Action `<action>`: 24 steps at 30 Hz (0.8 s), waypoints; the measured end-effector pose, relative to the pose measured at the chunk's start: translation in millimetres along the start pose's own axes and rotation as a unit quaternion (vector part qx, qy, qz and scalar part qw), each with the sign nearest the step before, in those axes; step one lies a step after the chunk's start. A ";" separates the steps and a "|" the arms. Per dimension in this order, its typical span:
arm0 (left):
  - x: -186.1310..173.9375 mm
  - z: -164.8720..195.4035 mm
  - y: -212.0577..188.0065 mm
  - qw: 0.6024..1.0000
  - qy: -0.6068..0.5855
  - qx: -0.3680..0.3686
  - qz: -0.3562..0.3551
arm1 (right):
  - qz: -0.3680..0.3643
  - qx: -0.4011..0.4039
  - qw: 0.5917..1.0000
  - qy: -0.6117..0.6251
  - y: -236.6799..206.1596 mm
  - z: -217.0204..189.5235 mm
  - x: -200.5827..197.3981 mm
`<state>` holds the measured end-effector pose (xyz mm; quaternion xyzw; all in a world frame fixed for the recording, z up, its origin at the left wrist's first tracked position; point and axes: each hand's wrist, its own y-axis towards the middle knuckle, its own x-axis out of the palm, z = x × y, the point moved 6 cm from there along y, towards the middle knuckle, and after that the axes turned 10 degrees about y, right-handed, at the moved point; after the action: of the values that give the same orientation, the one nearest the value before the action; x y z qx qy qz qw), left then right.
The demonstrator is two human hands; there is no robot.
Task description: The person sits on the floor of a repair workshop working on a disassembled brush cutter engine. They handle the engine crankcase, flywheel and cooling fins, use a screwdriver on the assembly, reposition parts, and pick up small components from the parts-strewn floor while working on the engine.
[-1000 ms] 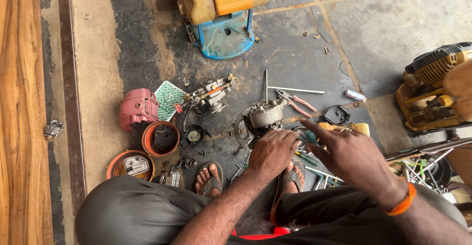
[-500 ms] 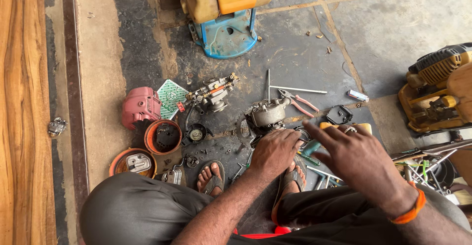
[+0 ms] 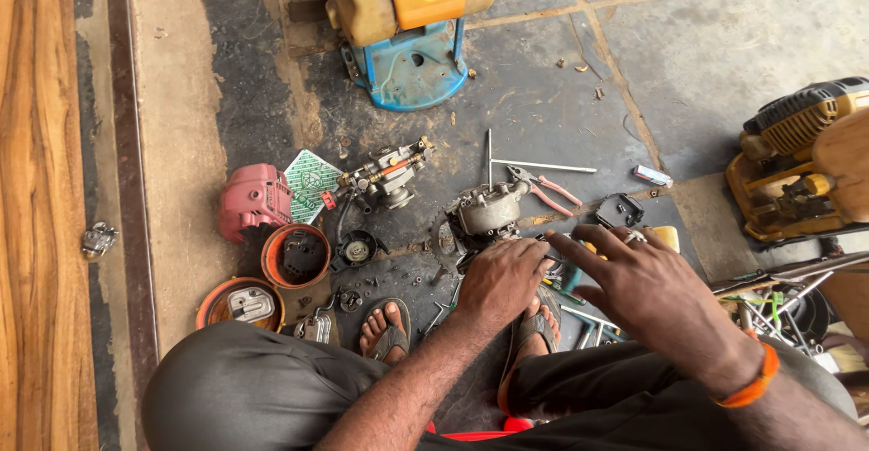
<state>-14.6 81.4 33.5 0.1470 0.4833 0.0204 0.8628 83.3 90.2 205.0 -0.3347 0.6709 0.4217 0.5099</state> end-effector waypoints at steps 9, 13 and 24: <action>8.1 -2.5 0.5 0.999 -0.006 -0.009 -0.039 | -0.243 0.394 0.863 0.205 -18.8 37.3 33.5; 13.2 -4.6 -0.4 0.999 0.003 -0.001 -0.038 | -0.111 0.087 0.989 0.047 -16.5 19.0 18.3; 9.7 -4.1 -1.5 0.999 -0.010 -0.011 -0.030 | -0.167 0.410 0.861 0.253 -6.1 35.2 25.5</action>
<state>-13.1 82.7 23.0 0.1230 0.4785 -0.0018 0.8694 96.2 119.1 174.6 -0.2975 0.8232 -0.0814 0.4766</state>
